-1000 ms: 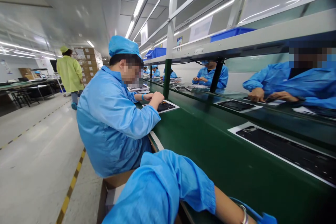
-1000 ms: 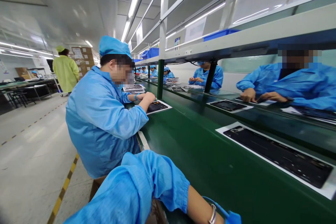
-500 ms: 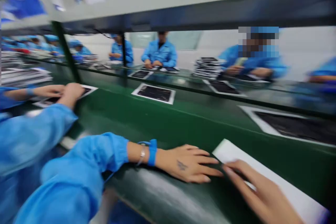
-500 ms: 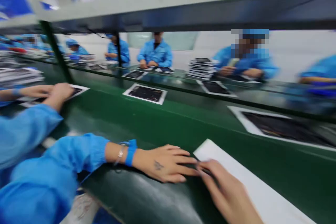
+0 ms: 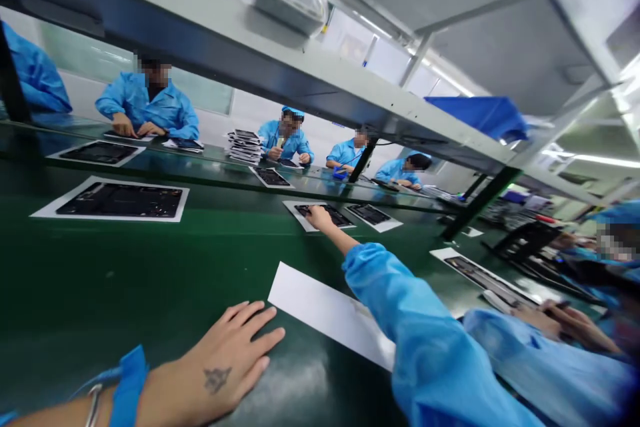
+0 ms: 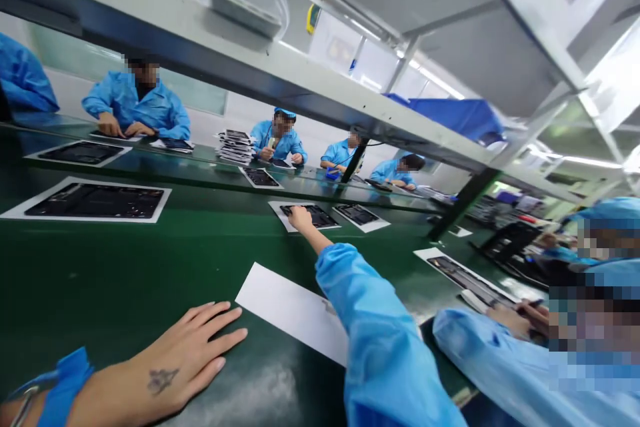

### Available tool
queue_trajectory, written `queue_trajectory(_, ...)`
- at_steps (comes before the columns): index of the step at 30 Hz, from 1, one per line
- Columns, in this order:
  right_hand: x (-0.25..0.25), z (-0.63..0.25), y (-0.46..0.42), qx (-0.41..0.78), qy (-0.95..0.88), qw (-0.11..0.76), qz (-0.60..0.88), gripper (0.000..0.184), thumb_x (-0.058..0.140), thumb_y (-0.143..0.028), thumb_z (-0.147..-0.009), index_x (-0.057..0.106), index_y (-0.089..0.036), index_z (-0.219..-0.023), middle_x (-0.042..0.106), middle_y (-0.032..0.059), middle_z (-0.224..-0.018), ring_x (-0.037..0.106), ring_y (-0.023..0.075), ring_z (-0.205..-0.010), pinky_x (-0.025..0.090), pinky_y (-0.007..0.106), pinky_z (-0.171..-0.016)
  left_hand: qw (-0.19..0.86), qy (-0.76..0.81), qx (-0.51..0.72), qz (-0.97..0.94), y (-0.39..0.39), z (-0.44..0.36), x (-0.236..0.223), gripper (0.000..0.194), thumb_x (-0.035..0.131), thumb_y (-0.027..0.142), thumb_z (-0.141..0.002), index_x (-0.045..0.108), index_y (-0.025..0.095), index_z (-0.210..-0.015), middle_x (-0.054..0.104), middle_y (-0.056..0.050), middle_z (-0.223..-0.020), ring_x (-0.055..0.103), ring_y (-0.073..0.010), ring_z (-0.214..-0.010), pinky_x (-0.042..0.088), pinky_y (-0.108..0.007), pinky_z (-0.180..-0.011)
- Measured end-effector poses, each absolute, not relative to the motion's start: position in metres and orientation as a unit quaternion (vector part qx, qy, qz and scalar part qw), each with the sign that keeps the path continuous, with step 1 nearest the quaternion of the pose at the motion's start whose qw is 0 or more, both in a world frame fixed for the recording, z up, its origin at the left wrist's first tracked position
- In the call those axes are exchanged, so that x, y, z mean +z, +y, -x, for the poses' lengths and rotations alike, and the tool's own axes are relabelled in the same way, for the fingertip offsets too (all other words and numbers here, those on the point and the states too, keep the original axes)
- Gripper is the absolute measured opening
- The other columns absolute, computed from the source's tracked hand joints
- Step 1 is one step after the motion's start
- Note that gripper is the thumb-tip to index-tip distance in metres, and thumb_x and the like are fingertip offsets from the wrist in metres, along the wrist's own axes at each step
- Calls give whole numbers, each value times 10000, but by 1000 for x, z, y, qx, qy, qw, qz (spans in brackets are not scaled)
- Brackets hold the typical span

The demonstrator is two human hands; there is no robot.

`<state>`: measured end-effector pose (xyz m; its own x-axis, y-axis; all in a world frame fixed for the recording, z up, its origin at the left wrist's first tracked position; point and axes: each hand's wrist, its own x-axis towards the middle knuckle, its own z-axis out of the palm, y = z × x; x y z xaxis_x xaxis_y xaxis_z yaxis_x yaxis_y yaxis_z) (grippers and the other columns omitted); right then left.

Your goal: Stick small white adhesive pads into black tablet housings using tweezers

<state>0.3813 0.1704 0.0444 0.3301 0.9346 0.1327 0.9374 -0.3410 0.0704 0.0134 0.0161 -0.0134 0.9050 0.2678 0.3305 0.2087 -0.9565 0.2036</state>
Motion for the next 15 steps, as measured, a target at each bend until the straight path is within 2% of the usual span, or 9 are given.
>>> queue_trajectory(5,30,-397,198,-64,-536,-28,842,332,636,-349,-986,607,-177,-1268,624,100,-1275,652,242,-1074,575,444,-899,48,108,211,-970,21,-15,-20,441,494,343,-1013,532,317,-1452,546,-44,-1479,550,-316,-1329,514,-451,-1064)
queue_trajectory(11,27,-394,219,-66,-555,-45,828,333,640,-349,-983,609,-183,-1270,618,103,-1290,644,247,-1097,567,446,-915,59,105,238,-964,26,-18,-32,416,549,357,-980,588,348,-1394,601,-22,-1422,589,-295,-1285,515,-397,-1053)
queue_trajectory(15,28,-387,229,-61,-566,-49,821,332,642,-349,-982,610,-187,-1270,616,101,-1292,643,250,-1102,566,442,-915,52,103,251,-961,26,-19,-38,448,552,336,-979,556,341,-1427,572,-21,-1454,572,-290,-1306,503,-387,-1067)
